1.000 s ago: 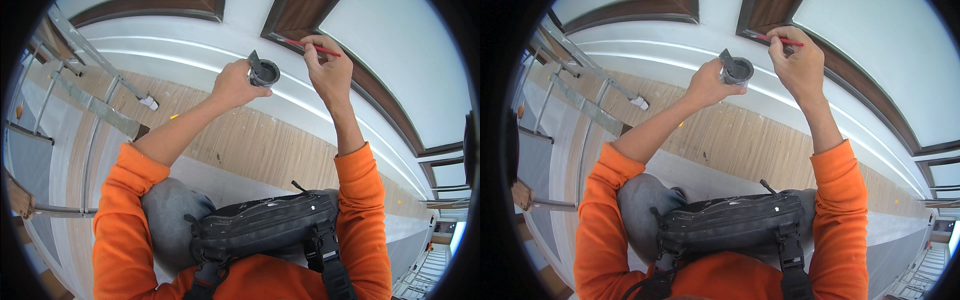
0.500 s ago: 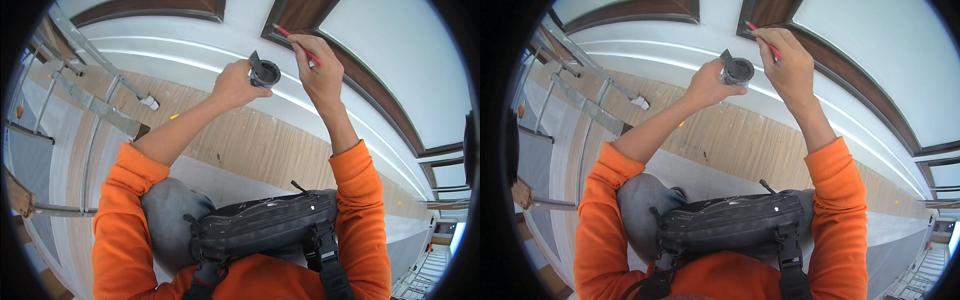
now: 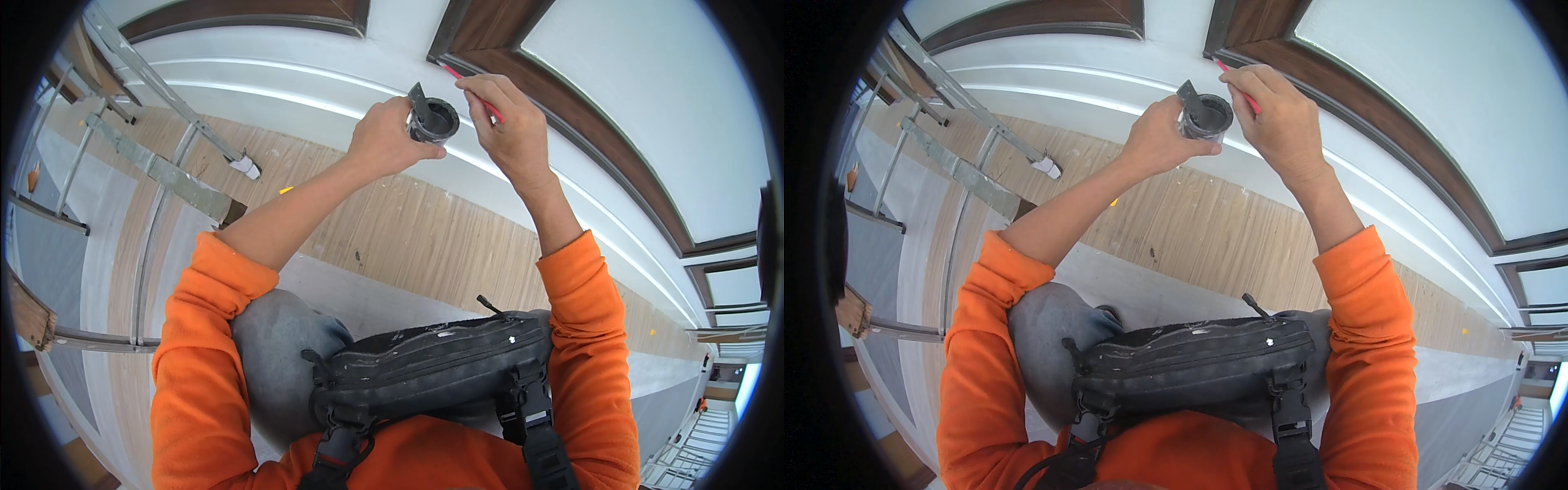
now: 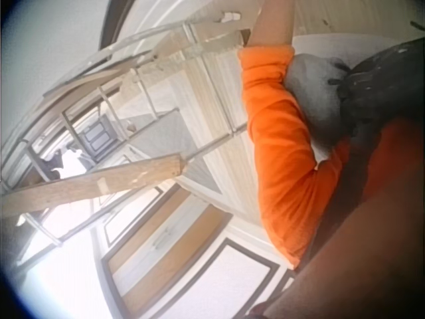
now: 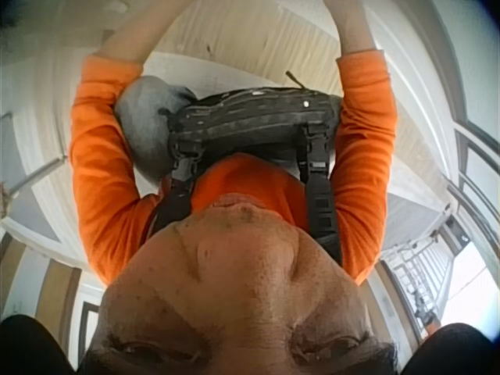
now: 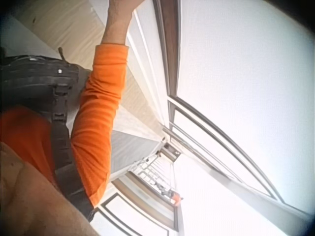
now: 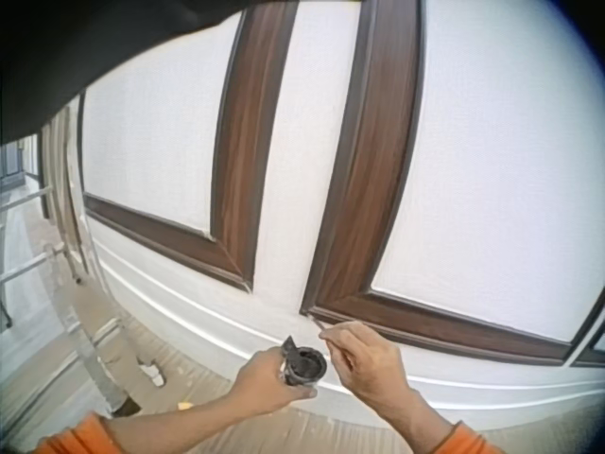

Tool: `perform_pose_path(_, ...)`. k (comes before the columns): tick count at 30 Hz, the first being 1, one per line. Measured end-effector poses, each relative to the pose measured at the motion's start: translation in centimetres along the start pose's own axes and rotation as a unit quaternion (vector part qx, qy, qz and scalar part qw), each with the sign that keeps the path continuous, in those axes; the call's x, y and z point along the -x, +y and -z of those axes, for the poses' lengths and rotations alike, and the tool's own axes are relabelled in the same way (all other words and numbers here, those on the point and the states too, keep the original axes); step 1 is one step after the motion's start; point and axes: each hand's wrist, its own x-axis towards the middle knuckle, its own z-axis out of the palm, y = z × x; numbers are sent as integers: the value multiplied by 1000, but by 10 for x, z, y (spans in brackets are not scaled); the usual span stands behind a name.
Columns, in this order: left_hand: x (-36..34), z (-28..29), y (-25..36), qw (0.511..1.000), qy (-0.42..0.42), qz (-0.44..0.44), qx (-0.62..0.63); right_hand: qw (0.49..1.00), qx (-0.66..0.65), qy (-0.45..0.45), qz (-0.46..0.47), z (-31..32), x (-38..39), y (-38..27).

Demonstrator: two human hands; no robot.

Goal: The person uses a small paintbrush to apply dark paint along the edges of a ceiling wood trim. They repeatedly dip the brush into a small container and carefully paint the trim's perimeter.

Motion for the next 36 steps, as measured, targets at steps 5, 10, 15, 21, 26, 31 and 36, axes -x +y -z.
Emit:
perform_pose_path(5, 1, 3, 0, 1000, -6, 12, 0, 994, -9, 79, -73, 9, -3, 5)
perform_pose_path(10, 1, 4, -4, 999, -35, 28, 4, 997, 47, 51, -12, 9, -1, 4)
perform_pose_path(15, 3, -8, -8, 999, 17, 0, -38, 996, -18, 92, 10, 10, 1, 7)
perform_pose_path(21, -7, -18, -40, 999, 26, -33, 6, 993, 35, 117, 4, 1, -3, 13)
perform_pose_path(26, -7, -20, -32, 999, -31, -10, 10, 985, 18, 171, 13, 39, -6, -5)
perform_pose_path(31, -1, -32, -56, 996, -51, -36, 68, 1000, 5, 0, 8, 113, 48, -37)
perform_pose_path(36, 11, -36, -58, 987, -124, -28, 98, 974, -28, -161, -158, 198, 178, -81)
